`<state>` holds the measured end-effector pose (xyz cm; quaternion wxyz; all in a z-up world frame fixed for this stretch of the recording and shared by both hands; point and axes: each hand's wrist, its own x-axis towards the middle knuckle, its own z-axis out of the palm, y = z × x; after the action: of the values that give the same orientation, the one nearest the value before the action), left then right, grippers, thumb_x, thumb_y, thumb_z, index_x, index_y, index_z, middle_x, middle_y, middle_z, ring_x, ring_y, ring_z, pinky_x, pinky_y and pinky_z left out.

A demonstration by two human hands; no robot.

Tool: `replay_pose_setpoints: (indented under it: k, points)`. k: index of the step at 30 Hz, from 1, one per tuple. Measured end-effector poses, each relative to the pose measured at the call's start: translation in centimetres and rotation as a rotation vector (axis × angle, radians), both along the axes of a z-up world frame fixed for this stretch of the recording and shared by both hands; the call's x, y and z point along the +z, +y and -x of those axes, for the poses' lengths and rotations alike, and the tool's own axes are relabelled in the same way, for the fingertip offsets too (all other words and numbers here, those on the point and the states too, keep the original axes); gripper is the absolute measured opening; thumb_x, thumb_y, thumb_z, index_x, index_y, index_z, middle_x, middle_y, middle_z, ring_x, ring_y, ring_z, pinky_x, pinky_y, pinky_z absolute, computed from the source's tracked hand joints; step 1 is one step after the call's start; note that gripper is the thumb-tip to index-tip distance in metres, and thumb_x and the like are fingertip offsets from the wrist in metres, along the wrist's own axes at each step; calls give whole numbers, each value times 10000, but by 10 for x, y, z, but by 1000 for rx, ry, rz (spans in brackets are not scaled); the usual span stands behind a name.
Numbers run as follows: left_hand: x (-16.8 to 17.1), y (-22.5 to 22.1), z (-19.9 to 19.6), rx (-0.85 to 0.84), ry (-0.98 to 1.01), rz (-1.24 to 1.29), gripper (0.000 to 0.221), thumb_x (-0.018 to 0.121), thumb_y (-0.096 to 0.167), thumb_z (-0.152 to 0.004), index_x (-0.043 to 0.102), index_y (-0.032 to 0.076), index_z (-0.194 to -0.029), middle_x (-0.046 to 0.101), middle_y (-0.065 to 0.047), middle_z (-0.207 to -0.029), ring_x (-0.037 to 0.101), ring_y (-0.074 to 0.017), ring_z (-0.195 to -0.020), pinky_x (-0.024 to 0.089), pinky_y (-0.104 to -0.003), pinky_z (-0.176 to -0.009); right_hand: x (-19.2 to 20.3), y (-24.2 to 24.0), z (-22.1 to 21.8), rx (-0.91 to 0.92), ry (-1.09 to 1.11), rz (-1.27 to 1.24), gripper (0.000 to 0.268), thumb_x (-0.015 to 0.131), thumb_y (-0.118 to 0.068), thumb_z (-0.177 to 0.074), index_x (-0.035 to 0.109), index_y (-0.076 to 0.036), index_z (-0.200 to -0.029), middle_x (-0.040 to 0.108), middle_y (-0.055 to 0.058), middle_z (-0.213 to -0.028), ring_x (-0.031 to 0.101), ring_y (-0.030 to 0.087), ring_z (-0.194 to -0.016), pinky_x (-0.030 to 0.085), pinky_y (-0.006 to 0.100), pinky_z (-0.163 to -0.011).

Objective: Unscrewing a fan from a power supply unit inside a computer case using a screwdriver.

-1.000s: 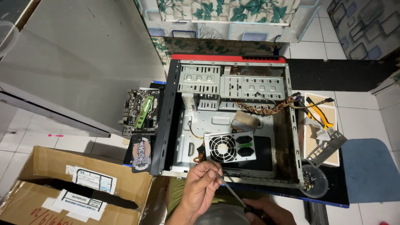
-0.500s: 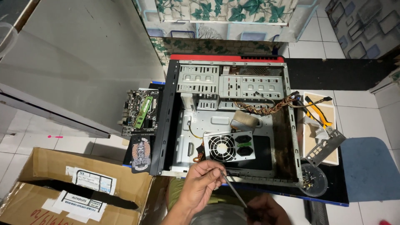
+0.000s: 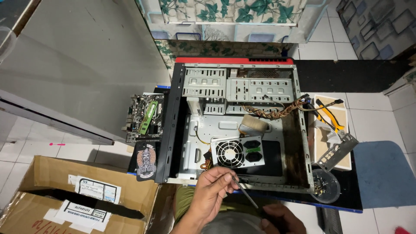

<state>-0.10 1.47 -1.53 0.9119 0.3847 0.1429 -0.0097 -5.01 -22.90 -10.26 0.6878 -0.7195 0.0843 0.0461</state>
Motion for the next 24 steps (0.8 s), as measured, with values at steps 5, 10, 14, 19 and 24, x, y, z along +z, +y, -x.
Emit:
replay_pose_setpoints:
  k: [5, 10, 14, 19, 24]
  points:
    - [2, 4, 0, -22, -11, 6, 185, 697, -30, -911, 713, -71, -1090, 733, -195, -892, 700, -226, -743, 523, -255, -614, 10, 4, -4, 12, -50, 89, 268, 843, 25, -662, 827, 13, -930, 804, 113, -1018, 757, 190, -915, 549, 266, -815]
    - [8, 14, -4, -56, -72, -13, 288, 682, -52, -916, 682, -53, -1204, 728, -156, -906, 697, -212, -770, 545, -255, -633, 24, 12, -6, -92, 79, 21, 274, 755, 114, -664, 806, 79, -931, 781, 164, -1026, 752, 243, -907, 569, 303, -777]
    - [13, 32, -17, -3, -29, -386, 319, 671, 128, -901, 692, 15, -1199, 727, -103, -931, 640, -181, -779, 526, -254, -659, 17, 4, -9, -103, 113, -116, 278, 735, 136, -701, 757, 106, -976, 762, 206, -1006, 705, 299, -557, 530, 340, -523]
    - [19, 65, -59, 90, -2, -1239, 541, 483, 481, -980, 590, 81, -1329, 668, -95, -1275, 646, -211, -1141, 545, -418, -1004, 1, -18, -15, -93, 135, -117, 324, 738, 198, -714, 742, 96, -1021, 712, 196, -1090, 609, 303, -486, 464, 362, -412]
    - [37, 61, -77, -438, 233, -959, 584, 650, 412, -884, 551, 218, -1426, 504, -41, -1575, 463, -240, -1447, 366, -483, -1186, 11, -34, -24, -59, 19, -83, 274, 719, 151, -767, 711, 55, -1022, 710, 268, -612, 537, 267, -339, 463, 345, -338]
